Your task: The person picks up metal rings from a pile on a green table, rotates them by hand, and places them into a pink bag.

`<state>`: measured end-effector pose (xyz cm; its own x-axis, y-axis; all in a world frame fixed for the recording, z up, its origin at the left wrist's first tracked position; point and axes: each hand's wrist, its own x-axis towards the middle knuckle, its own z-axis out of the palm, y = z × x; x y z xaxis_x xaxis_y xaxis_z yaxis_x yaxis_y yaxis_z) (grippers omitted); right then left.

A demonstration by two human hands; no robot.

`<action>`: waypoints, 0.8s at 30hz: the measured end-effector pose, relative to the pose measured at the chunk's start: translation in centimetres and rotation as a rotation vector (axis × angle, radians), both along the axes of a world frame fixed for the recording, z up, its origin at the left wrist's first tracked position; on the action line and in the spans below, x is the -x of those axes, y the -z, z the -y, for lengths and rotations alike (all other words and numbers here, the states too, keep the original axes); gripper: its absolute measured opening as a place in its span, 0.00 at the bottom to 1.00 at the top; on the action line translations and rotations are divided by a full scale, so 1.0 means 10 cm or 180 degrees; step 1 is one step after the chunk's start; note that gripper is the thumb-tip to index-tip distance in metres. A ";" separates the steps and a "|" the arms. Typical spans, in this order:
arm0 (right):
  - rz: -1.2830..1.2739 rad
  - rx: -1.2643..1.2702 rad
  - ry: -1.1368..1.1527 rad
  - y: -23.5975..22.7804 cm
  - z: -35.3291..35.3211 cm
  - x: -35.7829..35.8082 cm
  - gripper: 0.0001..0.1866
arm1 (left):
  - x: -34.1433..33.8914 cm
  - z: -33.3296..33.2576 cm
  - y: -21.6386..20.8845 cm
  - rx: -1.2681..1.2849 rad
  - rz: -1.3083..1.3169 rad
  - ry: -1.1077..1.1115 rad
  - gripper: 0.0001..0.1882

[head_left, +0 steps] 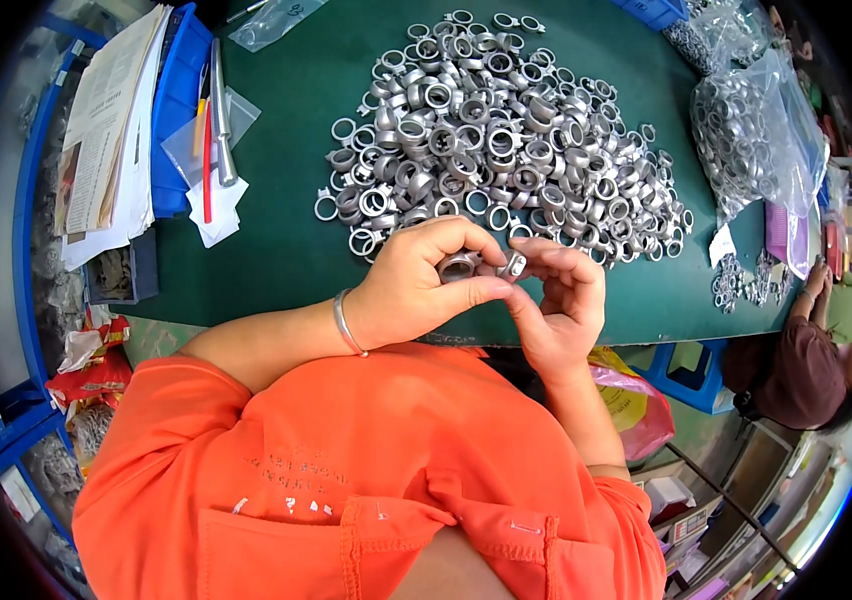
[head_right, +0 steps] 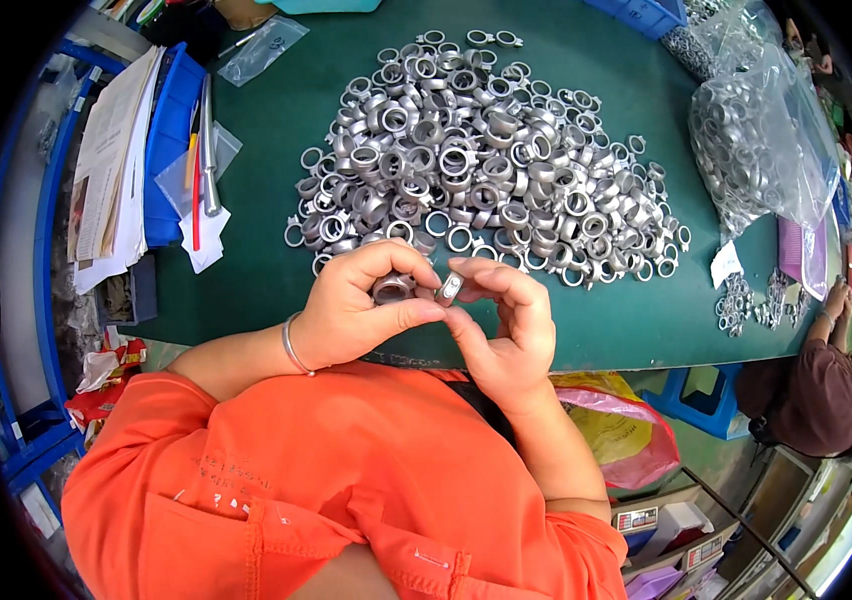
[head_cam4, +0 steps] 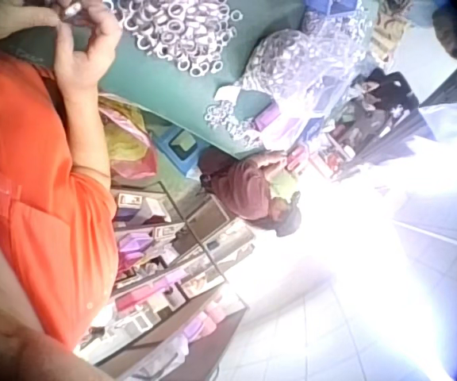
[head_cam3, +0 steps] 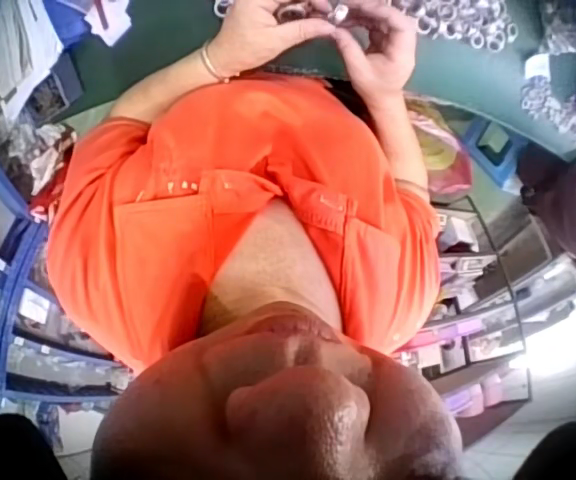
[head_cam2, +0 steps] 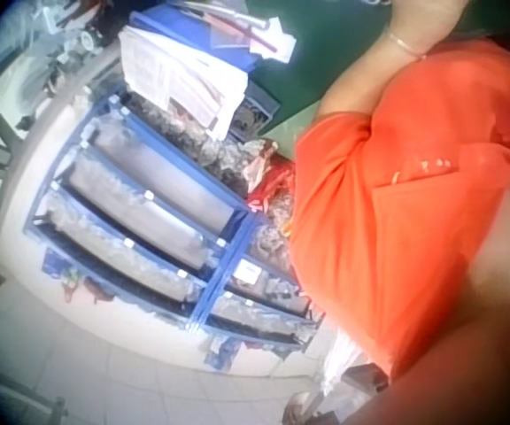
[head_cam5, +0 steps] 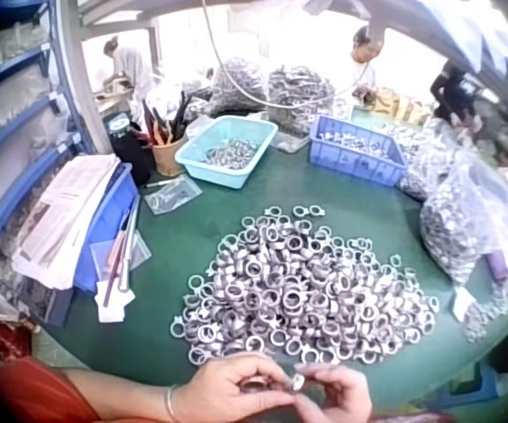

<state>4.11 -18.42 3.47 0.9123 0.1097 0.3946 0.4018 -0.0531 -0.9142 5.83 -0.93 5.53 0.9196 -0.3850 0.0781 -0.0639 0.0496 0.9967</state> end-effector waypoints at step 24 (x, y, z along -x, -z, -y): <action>-0.0892 -0.0416 0.0130 0.02 0.18 -0.22 0.04 | -0.12 -0.01 -0.01 0.1705 -0.2814 0.0423 0.04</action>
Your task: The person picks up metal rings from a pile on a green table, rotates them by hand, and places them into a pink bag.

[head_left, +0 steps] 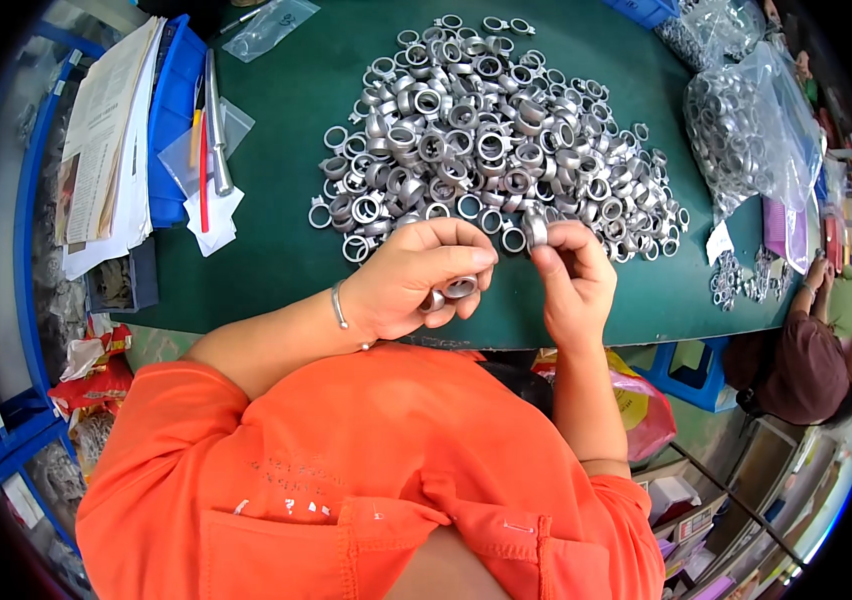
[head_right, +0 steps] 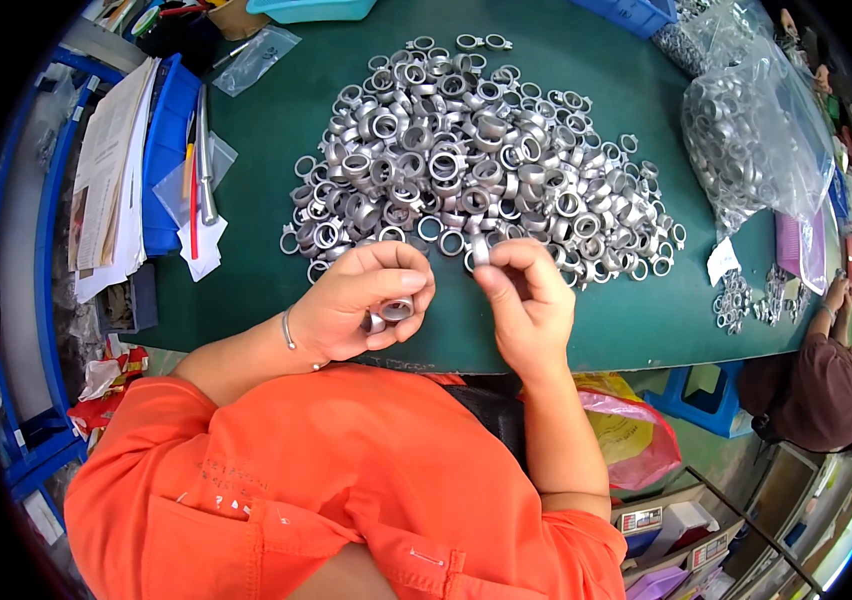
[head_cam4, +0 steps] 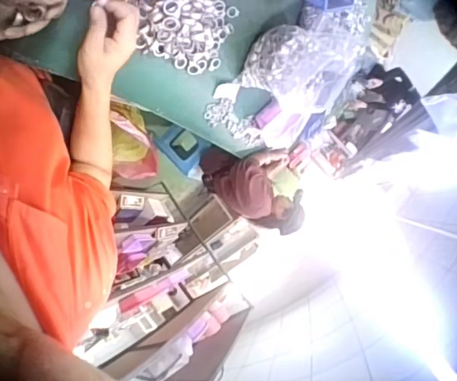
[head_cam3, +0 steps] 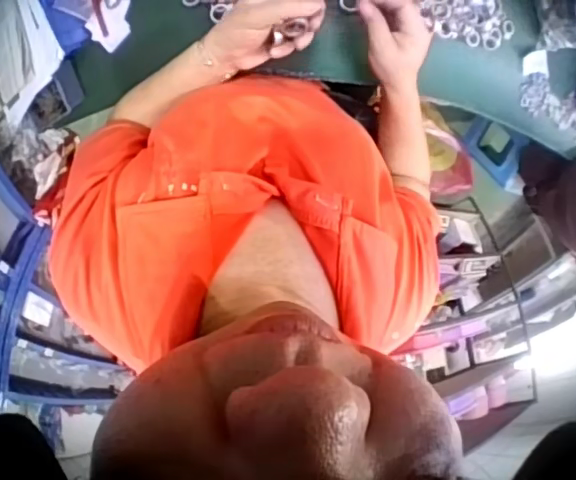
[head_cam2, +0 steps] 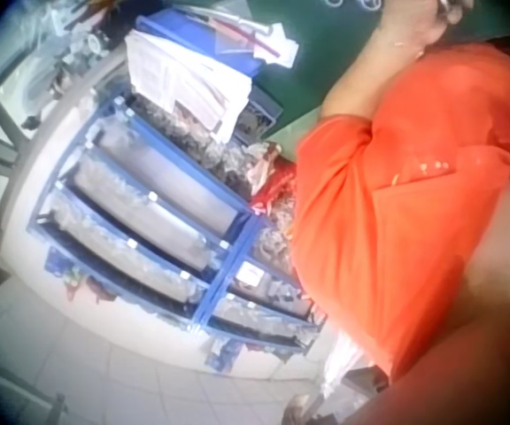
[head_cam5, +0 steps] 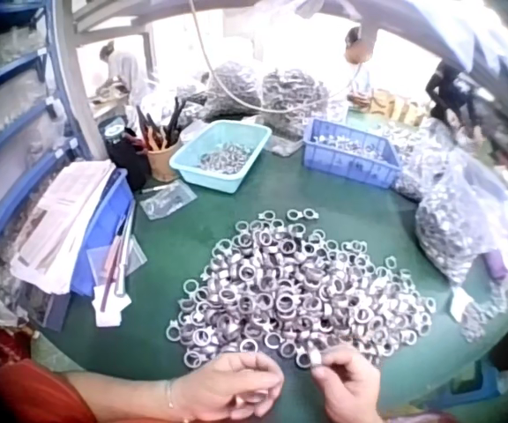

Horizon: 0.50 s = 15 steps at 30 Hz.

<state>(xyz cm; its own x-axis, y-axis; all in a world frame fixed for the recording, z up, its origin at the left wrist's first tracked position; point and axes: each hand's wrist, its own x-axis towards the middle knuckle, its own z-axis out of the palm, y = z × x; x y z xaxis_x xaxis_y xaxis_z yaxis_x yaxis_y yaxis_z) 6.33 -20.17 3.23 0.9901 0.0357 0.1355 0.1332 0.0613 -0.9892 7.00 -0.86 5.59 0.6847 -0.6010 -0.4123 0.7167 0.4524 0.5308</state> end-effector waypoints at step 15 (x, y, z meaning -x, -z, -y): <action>-0.0647 -0.0784 -0.0512 -0.13 -0.07 0.12 0.10 | 0.01 0.11 0.10 -0.1605 0.3386 -0.0601 0.03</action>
